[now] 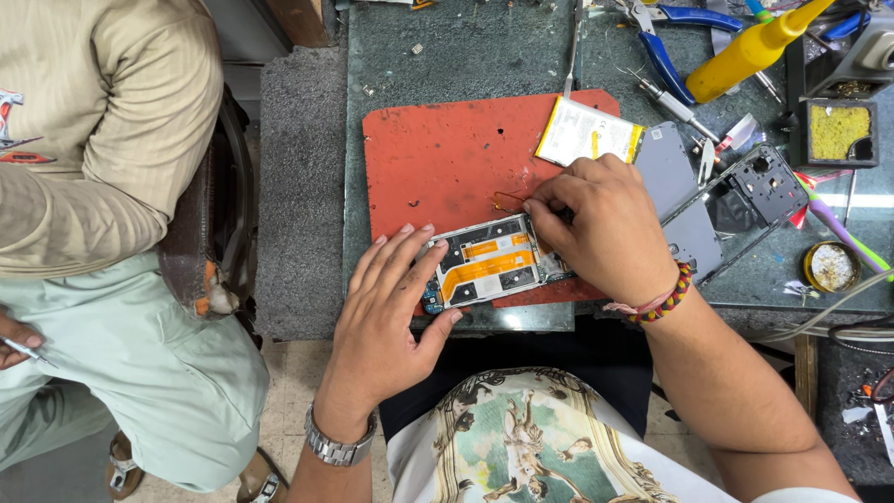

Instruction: The person disassembles a smartphone by removing the back cover, battery, and internal components. They use a metal prying tool to detach the motherboard and other parts, placing them on the workbench.

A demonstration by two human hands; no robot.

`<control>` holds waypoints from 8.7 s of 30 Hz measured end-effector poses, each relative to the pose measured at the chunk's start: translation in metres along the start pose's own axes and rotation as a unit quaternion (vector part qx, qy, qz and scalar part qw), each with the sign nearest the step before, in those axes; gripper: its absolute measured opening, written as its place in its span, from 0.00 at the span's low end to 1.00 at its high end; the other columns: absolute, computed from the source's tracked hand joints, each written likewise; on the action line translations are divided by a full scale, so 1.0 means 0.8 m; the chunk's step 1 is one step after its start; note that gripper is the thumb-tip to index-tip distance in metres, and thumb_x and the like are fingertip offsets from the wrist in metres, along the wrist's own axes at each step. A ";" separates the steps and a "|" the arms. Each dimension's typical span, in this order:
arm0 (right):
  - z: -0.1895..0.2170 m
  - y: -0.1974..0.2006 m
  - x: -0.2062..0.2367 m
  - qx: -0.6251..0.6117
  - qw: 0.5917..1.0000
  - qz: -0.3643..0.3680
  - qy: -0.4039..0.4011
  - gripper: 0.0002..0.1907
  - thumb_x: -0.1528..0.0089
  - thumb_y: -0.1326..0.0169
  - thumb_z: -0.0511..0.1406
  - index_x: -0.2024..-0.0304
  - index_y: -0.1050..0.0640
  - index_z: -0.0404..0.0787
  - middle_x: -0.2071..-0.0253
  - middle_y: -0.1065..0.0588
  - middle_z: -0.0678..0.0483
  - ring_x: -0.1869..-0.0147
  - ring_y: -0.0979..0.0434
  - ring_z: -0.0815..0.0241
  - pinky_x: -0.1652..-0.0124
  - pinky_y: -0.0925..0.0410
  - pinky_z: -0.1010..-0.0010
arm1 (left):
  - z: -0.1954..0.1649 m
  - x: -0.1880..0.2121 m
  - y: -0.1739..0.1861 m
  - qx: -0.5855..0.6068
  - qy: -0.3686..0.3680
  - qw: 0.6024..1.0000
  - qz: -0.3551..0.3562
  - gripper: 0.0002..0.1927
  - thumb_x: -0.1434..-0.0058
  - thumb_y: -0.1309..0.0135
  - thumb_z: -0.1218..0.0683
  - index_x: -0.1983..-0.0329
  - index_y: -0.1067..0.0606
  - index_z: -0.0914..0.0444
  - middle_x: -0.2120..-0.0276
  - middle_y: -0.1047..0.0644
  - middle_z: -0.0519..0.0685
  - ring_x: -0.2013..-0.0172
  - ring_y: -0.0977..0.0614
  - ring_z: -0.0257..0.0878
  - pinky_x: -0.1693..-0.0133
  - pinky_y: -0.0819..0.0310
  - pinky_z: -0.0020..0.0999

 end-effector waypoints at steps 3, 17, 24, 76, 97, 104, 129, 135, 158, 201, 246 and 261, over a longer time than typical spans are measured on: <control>0.003 0.004 0.001 0.005 0.999 -0.033 0.026 0.05 0.39 0.37 0.36 0.65 0.17 0.41 0.68 0.26 0.52 0.58 0.28 0.49 0.54 0.36 0.59 | 0.001 0.001 0.000 0.000 -0.001 1.000 -0.001 0.36 0.42 0.38 0.48 0.31 0.33 0.62 0.31 0.33 0.55 0.29 0.37 0.52 0.29 0.50 0.53; 0.021 0.013 0.032 0.009 0.987 -0.041 0.152 0.10 0.43 0.35 0.35 0.59 0.18 0.40 0.63 0.25 0.55 0.57 0.28 0.53 0.54 0.35 0.61 | -0.011 -0.006 0.005 -0.017 0.010 1.000 -0.001 0.38 0.42 0.37 0.45 0.30 0.34 0.60 0.29 0.37 0.57 0.28 0.38 0.54 0.29 0.51 0.54; 0.011 0.022 0.085 -0.006 0.992 -0.098 0.084 0.11 0.46 0.34 0.30 0.60 0.19 0.38 0.65 0.26 0.53 0.60 0.28 0.52 0.57 0.36 0.60 | -0.037 -0.032 -0.009 -0.052 -0.044 0.997 0.028 0.41 0.47 0.37 0.35 0.32 0.30 0.53 0.27 0.43 0.60 0.27 0.46 0.59 0.29 0.60 0.61; 0.004 -0.017 0.118 -0.044 0.981 -0.169 0.085 0.12 0.48 0.34 0.29 0.61 0.18 0.40 0.66 0.25 0.56 0.60 0.27 0.55 0.55 0.35 0.61 | -0.036 -0.073 -0.020 -0.023 0.085 0.990 -0.107 0.21 0.40 0.38 0.54 0.43 0.24 0.63 0.61 0.19 0.46 0.51 0.21 0.45 0.37 0.40 0.51; 0.005 -0.017 0.117 -0.050 0.980 -0.171 0.086 0.12 0.48 0.34 0.29 0.61 0.19 0.40 0.65 0.25 0.56 0.60 0.26 0.55 0.55 0.35 0.61 | -0.037 -0.070 -0.024 0.079 0.114 0.983 -0.120 0.23 0.39 0.39 0.58 0.40 0.27 0.63 0.67 0.19 0.41 0.59 0.17 0.36 0.32 0.41 0.49; 0.005 -0.017 0.116 -0.048 0.980 -0.170 0.087 0.12 0.48 0.34 0.29 0.61 0.19 0.40 0.66 0.25 0.56 0.60 0.26 0.55 0.56 0.36 0.61 | -0.040 -0.070 -0.022 0.142 0.126 0.972 -0.139 0.23 0.40 0.38 0.60 0.41 0.27 0.66 0.64 0.18 0.44 0.54 0.18 0.38 0.41 0.30 0.39; 0.027 -0.010 0.091 -0.023 0.992 -0.120 0.034 0.17 0.46 0.34 0.32 0.54 0.19 0.41 0.57 0.26 0.53 0.51 0.29 0.50 0.50 0.37 0.58 | -0.034 -0.065 -0.033 0.181 0.136 0.963 -0.146 0.24 0.40 0.39 0.60 0.40 0.28 0.67 0.64 0.18 0.46 0.50 0.18 0.40 0.39 0.32 0.40; 0.031 -0.011 0.078 0.011 0.997 -0.074 0.025 0.25 0.44 0.35 0.40 0.46 0.20 0.41 0.51 0.28 0.47 0.46 0.31 0.45 0.46 0.38 0.54 | -0.035 -0.065 -0.033 0.142 0.126 0.971 -0.146 0.24 0.40 0.38 0.59 0.40 0.28 0.65 0.64 0.17 0.45 0.50 0.18 0.42 0.34 0.40 0.46; 0.029 -0.001 0.058 0.075 0.995 -0.018 0.056 0.29 0.44 0.37 0.52 0.46 0.21 0.44 0.46 0.30 0.43 0.47 0.32 0.44 0.49 0.36 0.53 | -0.032 -0.062 -0.036 0.116 0.105 0.978 -0.140 0.24 0.39 0.39 0.58 0.39 0.29 0.64 0.65 0.18 0.42 0.55 0.17 0.38 0.31 0.42 0.50; 0.002 -0.001 0.108 -0.419 0.893 -0.019 -0.163 0.20 0.37 0.42 0.32 0.42 0.26 0.38 0.59 0.22 0.51 0.60 0.25 0.63 0.61 0.30 0.74 | -0.005 -0.016 -0.008 -0.006 0.000 0.998 -0.068 0.24 0.38 0.38 0.48 0.43 0.23 0.63 0.40 0.24 0.52 0.34 0.28 0.50 0.30 0.44 0.52; 0.020 -0.054 0.150 -0.793 0.494 0.139 -0.329 0.34 0.34 0.52 0.32 0.25 0.43 0.40 0.58 0.23 0.43 0.73 0.28 0.66 0.72 0.32 0.74 | -0.011 -0.020 -0.010 -0.050 -0.008 0.998 -0.031 0.35 0.45 0.35 0.39 0.39 0.26 0.61 0.37 0.27 0.51 0.32 0.32 0.48 0.29 0.50 0.53; 0.034 -0.036 0.116 -0.633 0.671 0.215 -0.320 0.47 0.36 0.49 0.35 0.21 0.59 0.49 0.72 0.20 0.47 0.83 0.30 0.71 0.82 0.35 0.79 | -0.013 -0.019 -0.011 -0.060 -0.015 0.998 -0.031 0.34 0.43 0.37 0.39 0.39 0.26 0.61 0.37 0.28 0.50 0.32 0.33 0.48 0.29 0.52 0.53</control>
Point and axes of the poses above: each hand's wrist, its own x-axis away from the middle knuckle, its own y-axis out of the back of the hand, z = x × y, the point moved 3 cm from there along -x, towards the middle knuckle
